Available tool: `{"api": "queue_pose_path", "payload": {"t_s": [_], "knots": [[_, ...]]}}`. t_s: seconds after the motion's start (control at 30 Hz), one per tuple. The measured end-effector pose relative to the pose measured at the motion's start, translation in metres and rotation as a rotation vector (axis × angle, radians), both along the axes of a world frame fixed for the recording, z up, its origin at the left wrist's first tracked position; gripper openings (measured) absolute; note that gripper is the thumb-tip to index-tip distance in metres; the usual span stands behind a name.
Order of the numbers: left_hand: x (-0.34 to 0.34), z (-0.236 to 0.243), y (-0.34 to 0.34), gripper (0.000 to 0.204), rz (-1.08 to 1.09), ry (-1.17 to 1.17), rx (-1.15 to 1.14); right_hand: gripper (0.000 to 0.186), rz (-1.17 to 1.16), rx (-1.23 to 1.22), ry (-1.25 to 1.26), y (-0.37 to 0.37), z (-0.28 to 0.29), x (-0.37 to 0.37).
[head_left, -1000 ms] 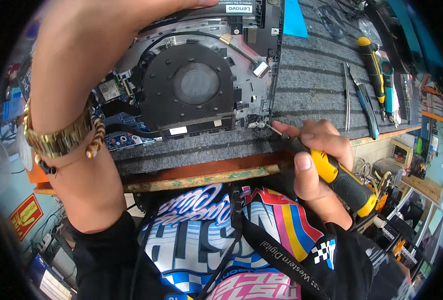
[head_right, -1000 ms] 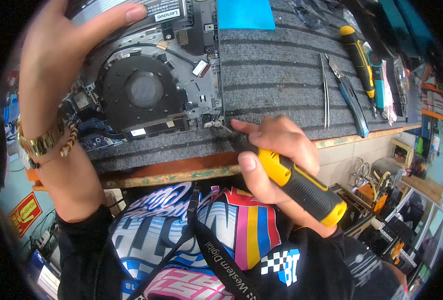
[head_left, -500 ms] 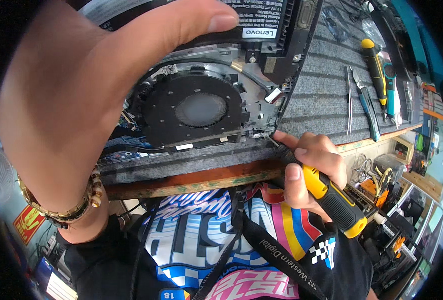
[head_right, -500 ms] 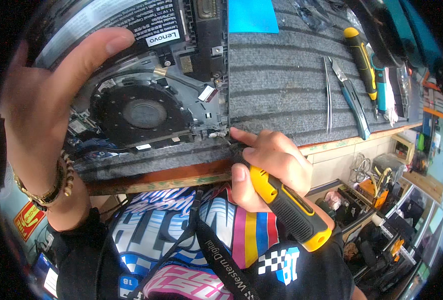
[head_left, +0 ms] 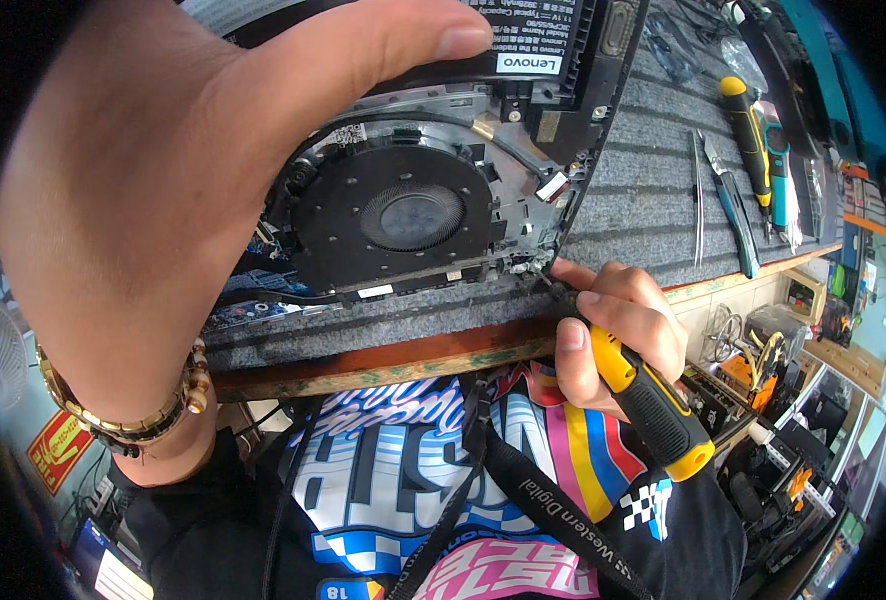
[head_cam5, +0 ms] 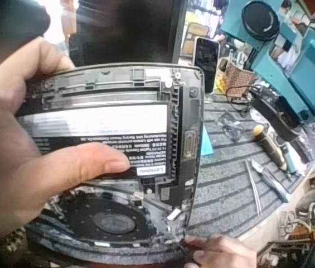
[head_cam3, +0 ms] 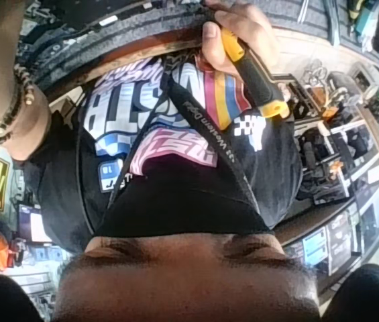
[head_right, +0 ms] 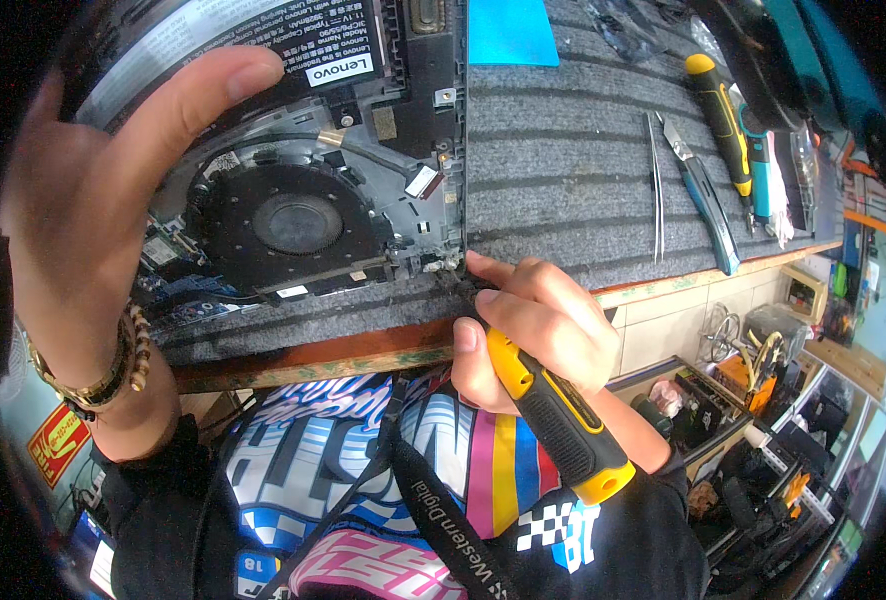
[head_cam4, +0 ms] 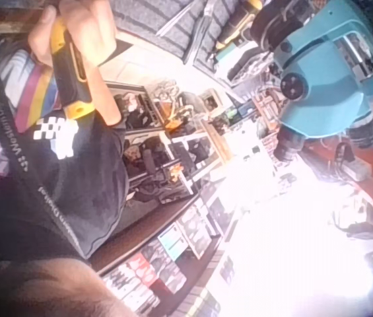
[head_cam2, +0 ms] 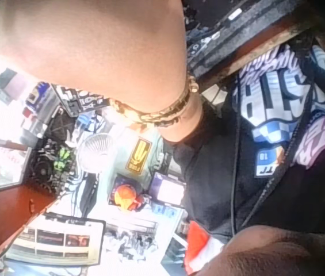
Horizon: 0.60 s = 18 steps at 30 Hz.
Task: The person uses a screwdriver to remove screws from the internal components of a laptop and then picks up the laptop chassis to turn it over.
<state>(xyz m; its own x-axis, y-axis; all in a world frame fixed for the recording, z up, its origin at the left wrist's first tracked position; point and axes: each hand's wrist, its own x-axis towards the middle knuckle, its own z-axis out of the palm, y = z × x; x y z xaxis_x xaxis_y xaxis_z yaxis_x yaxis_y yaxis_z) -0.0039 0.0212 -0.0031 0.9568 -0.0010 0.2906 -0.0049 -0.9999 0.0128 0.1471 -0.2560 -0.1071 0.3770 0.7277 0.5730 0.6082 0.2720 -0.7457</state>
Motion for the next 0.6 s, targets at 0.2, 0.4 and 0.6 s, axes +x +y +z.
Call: {"api": "queue_pose_path", "payload": {"t_s": [0.2, 0.4, 0.6], "knots": [[-0.0044, -0.0051, -0.0041, 0.045, 0.014, -0.052, -0.034, 0.019, 0.006, -0.009, -0.029, 0.0015, 0.001, 0.0002], [-0.0055, -0.0057, -0.0059, 0.045, 0.011, -0.082, -0.045, 0.02, -0.005, -0.02, -0.055, 0.0011, 0.0021, -0.0004], [-0.0099, -0.0072, -0.0059, 0.044, 0.029, -0.113, -0.058, 0.019, -0.002, -0.008, -0.041, 0.0017, 0.0014, -0.0017]]}}
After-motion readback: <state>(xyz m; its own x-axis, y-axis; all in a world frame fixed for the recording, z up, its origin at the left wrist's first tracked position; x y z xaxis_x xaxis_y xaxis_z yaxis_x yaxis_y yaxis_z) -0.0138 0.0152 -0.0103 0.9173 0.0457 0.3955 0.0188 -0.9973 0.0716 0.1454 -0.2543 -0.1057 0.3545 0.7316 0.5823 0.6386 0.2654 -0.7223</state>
